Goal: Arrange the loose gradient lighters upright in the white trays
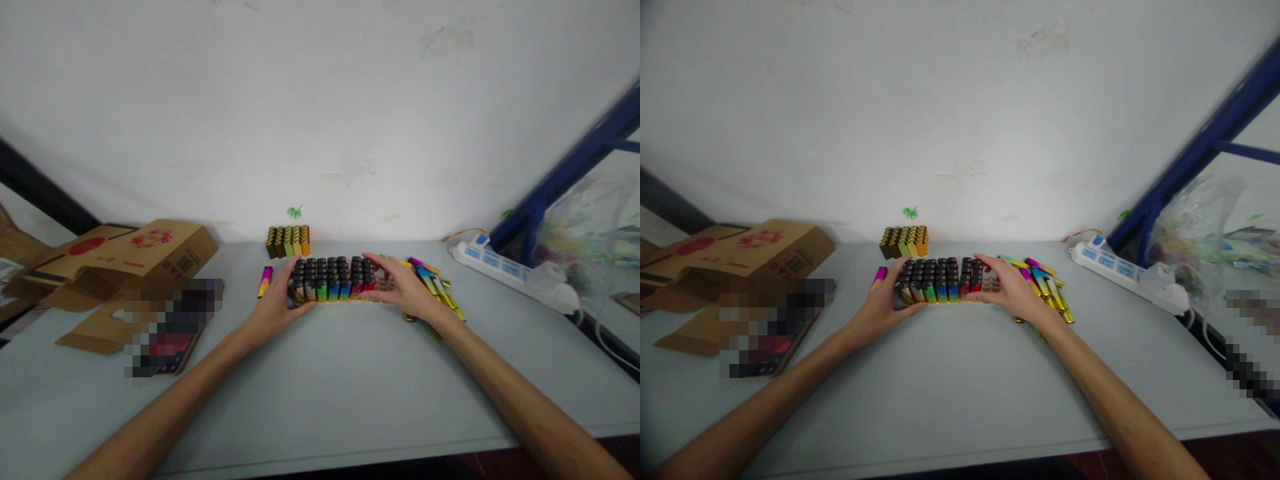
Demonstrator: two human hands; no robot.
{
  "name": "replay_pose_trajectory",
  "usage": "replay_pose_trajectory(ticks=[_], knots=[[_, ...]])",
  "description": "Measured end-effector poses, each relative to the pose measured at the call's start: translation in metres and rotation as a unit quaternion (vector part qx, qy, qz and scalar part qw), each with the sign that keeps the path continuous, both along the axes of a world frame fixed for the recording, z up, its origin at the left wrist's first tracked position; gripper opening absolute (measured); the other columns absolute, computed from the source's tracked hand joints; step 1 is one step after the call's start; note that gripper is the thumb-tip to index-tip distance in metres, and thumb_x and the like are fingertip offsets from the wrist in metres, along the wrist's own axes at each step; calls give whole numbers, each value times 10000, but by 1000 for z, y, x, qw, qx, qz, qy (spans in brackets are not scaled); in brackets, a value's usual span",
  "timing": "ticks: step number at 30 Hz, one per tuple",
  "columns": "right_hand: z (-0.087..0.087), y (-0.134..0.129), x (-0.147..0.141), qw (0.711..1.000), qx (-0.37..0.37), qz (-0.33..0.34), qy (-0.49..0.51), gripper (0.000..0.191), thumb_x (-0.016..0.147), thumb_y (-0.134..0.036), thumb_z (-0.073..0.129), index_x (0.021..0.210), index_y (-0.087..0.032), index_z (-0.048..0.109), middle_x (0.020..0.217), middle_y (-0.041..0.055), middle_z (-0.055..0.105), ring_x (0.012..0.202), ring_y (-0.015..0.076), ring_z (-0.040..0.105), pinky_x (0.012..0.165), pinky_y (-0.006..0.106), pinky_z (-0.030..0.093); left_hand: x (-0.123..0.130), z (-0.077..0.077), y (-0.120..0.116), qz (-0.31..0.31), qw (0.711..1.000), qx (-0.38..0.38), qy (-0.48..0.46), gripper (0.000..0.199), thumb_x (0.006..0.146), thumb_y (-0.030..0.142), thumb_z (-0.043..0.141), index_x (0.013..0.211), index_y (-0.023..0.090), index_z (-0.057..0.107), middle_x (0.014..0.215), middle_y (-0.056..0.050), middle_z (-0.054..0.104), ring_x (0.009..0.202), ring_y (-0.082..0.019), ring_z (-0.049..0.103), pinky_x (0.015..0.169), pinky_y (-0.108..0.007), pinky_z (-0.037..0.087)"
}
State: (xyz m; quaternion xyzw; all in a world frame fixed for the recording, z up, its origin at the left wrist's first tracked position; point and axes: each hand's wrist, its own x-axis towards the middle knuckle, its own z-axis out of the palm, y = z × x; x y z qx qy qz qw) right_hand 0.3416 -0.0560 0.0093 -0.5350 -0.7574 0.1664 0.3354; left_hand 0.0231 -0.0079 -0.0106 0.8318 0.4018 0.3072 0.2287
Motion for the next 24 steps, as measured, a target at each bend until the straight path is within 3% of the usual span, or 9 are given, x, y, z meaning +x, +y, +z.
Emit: replay_pose_trajectory(ticks=[5,10,19,24], knots=[[5,0,2,995,-49,1,87,806,795,-554,843,1478,-240,553,934,49,762,783,233,716,748,379,605,0,0,0,-1,1000,10,4,998,845,362,785,1648,253,201,1601,-133,491,1480,-333,484,1253,-534,386],[4,-3,3,967,-101,9,236,651,763,-523,872,1309,-231,670,727,2,722,672,211,707,681,362,615,0,-1,1,3,1000,8,9,1019,834,363,794,1652,248,198,1588,-136,507,1473,-342,491,1252,-545,390],[9,-3,23,968,-61,-30,243,395,841,-523,800,1031,-177,764,735,34,730,597,157,642,551,284,519,0,2,-1,0,1000,3,6,981,851,381,776,1639,234,211,1604,-132,488,1488,-316,476,1271,-518,371],[15,-7,28,976,-57,-47,206,424,863,-549,768,1039,-164,752,728,41,724,584,154,618,523,273,487,-1,1,1,-2,1000,6,6,976,843,392,781,1630,218,230,1613,-145,475,1498,-322,464,1270,-520,370]])
